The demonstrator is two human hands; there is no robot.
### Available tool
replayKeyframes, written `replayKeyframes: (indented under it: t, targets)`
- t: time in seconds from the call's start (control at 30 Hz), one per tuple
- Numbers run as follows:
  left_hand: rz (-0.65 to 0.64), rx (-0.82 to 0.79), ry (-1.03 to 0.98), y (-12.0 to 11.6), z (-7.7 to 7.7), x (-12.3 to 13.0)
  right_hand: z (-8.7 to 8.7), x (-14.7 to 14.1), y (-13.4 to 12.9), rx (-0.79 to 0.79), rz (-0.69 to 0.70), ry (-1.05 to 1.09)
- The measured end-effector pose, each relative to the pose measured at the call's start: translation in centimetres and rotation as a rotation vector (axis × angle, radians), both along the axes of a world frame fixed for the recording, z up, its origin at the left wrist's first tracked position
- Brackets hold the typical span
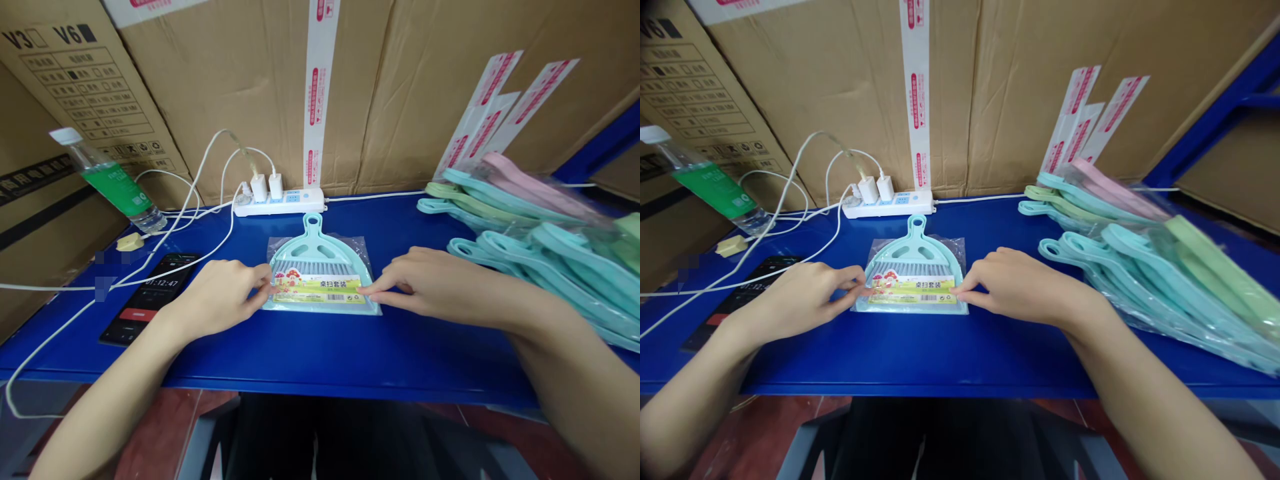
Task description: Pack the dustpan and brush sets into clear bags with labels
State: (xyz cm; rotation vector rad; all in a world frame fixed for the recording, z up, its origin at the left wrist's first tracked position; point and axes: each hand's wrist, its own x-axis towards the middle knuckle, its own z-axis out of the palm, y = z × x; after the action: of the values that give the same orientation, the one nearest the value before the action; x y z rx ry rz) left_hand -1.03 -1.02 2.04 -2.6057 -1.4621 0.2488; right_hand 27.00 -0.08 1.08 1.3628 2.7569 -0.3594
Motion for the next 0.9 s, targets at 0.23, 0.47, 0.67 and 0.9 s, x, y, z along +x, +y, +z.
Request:
replayKeyframes:
  t: [0.23, 0.47, 0.67, 0.9]
  targets:
    - [-0.004, 0.009, 0.016, -0.1, 0.2, 0.1, -0.3, -0.1, 0.2, 0.112, 0.009, 0.046]
    - [-0.002, 0.023, -0.092, 0.2, -0.4, -0.1, -0.4, 0.0, 0.4, 0.091, -0.016, 0.056]
    - [-0.038, 0.087, -0.109, 0.5, -1.1, -0.2, -0.7, -0.5, 0.8, 0.093, 0.076, 0.098]
    - [-0.152, 0.162, -0.104, 0.3, -1.5, 0.1, -1.0, -0.9, 1.1, 0.116, 0.141, 0.124]
